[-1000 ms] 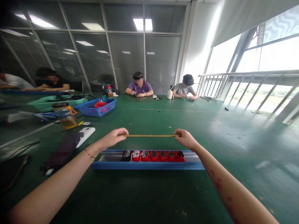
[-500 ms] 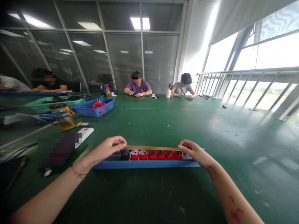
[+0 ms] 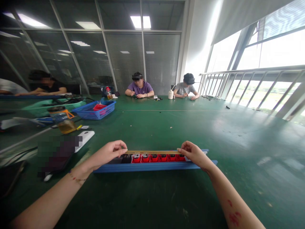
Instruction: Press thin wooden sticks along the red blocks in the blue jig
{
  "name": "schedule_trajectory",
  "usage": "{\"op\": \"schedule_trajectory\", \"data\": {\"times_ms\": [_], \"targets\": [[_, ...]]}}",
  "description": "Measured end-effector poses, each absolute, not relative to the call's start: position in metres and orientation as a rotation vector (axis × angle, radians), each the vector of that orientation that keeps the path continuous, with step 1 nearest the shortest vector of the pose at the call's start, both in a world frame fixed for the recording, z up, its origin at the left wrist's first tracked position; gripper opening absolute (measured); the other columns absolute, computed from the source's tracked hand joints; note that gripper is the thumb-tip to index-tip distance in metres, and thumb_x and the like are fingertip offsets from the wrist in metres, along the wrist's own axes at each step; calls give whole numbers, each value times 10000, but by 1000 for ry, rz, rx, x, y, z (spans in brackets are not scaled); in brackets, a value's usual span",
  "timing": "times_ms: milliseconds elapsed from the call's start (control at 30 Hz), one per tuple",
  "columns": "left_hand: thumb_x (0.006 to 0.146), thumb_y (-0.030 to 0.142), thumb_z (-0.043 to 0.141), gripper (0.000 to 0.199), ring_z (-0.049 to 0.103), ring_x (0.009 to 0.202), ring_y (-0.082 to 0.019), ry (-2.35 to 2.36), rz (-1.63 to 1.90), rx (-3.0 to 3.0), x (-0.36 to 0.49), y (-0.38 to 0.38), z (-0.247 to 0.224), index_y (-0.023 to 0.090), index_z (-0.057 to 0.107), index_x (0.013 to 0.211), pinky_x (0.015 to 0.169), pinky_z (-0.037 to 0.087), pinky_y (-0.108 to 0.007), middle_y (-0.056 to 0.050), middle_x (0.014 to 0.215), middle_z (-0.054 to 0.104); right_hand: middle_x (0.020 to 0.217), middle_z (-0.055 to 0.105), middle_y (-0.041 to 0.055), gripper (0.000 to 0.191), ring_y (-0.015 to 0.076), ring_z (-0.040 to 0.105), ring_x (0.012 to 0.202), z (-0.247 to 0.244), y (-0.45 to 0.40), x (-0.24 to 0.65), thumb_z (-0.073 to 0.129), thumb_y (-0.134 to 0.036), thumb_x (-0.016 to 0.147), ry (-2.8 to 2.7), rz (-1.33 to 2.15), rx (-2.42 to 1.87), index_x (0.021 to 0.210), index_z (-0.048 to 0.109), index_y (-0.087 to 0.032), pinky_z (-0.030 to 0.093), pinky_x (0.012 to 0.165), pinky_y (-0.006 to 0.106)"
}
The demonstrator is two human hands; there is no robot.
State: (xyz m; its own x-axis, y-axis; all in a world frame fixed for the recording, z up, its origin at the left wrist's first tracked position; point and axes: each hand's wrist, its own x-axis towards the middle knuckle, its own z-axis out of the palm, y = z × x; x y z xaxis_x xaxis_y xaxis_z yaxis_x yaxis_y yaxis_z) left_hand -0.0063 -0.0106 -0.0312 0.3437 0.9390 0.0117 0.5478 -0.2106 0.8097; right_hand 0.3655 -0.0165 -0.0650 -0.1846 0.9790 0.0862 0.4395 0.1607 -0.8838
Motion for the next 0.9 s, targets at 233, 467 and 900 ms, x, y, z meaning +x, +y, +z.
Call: {"op": "schedule_trajectory", "data": {"times_ms": [233,467,900], "targets": [[735,489,498,346,539,603,-134,1308,634,1904,-7,-9,-35,168,548,853,560,404,-234,4,658,576,579,455,-56,370,72,402,478,-69,-14,367,586,-532,682,-1716,921,-1385,739,458,-190,292,422,197],[751,483,487,339,538,616,-133,1279,581,1904,-8,-7,-41,177,542,884,563,396,-224,9,662,578,565,444,-58,351,74,404,472,-70,-13,366,563,-526,707,-1721,887,-1388,735,458,-192,293,422,200],[765,503,452,376,506,606,-129,1262,553,1926,-8,-6,-41,166,555,897,572,400,-227,9,639,552,623,499,-28,374,83,430,494,-69,-13,367,568,-542,696,-1668,869,-1465,762,497,-180,324,415,198]]}}
